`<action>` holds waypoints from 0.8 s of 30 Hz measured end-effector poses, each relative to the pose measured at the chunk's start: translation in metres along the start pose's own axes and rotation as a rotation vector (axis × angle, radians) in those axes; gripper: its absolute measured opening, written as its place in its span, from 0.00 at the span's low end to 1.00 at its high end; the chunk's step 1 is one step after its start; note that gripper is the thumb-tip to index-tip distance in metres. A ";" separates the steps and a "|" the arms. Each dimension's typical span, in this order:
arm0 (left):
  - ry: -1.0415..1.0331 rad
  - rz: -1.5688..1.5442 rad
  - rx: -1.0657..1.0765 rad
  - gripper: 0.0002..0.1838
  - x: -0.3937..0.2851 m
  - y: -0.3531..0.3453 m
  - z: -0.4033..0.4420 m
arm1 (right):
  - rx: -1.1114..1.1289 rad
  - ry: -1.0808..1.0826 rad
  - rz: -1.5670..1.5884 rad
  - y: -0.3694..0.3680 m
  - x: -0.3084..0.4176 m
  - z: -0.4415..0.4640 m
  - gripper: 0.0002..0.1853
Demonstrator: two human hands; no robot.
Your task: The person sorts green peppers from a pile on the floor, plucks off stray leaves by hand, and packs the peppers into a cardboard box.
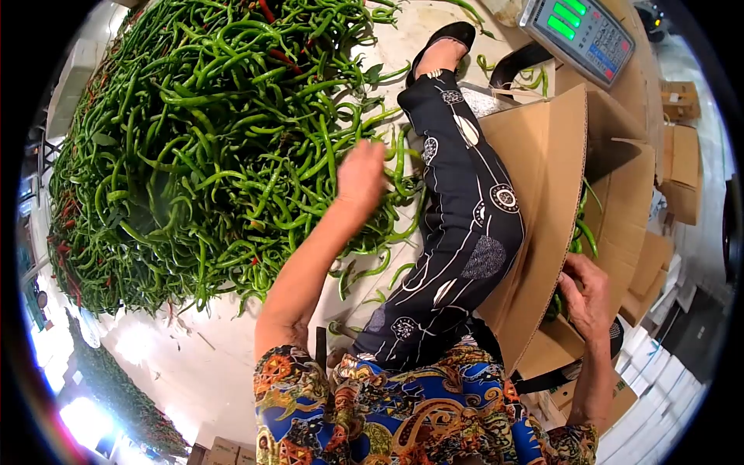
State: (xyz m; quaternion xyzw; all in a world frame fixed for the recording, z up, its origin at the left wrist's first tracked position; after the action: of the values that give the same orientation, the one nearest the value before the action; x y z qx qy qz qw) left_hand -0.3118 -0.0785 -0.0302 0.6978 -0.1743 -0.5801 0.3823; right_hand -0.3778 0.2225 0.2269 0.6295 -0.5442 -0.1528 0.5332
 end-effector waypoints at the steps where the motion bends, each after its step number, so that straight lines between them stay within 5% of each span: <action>1: 0.057 0.036 -0.079 0.25 0.025 0.006 0.008 | -0.011 0.004 0.013 0.000 0.000 0.001 0.11; 3: 0.163 0.097 -0.307 0.29 0.059 0.022 0.013 | 0.021 0.003 0.038 -0.001 0.005 0.003 0.12; 5: 0.320 0.237 -0.262 0.47 0.073 0.013 0.014 | 0.043 0.009 0.037 -0.001 0.005 0.003 0.12; 7: 0.328 0.312 -0.214 0.50 0.067 -0.005 0.022 | 0.055 0.027 0.014 -0.002 0.004 0.004 0.12; 11: 0.355 0.374 -0.017 0.45 0.077 -0.021 0.044 | 0.079 0.032 0.037 -0.004 0.004 0.007 0.12; 16: 0.275 0.271 -0.059 0.35 0.051 -0.003 0.035 | 0.049 0.108 0.032 -0.001 0.013 0.010 0.12; 19: 0.052 0.021 -0.329 0.34 0.010 0.036 -0.002 | 0.020 0.079 0.070 0.001 0.012 0.009 0.12; 22: 0.396 -0.678 -0.398 0.29 0.023 0.071 -0.034 | -0.013 0.107 0.077 0.002 0.014 0.007 0.12; 24: 0.429 -1.007 -0.421 0.24 0.024 0.102 -0.049 | -0.016 0.136 0.077 0.003 0.018 0.006 0.12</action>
State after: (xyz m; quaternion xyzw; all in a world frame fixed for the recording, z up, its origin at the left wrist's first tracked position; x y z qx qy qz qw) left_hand -0.2386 -0.1445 0.0304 0.7056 0.3787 -0.5584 0.2166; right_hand -0.3774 0.2047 0.2340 0.6127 -0.5292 -0.0937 0.5794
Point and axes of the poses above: each hand's wrist, its own z-axis towards the middle knuckle, its own y-axis out of the back of the hand, x = y × z, the point moved 7 cm from there along z, towards the middle knuckle, and after that the axes turned 12 degrees about -z, right-handed, at the moved point
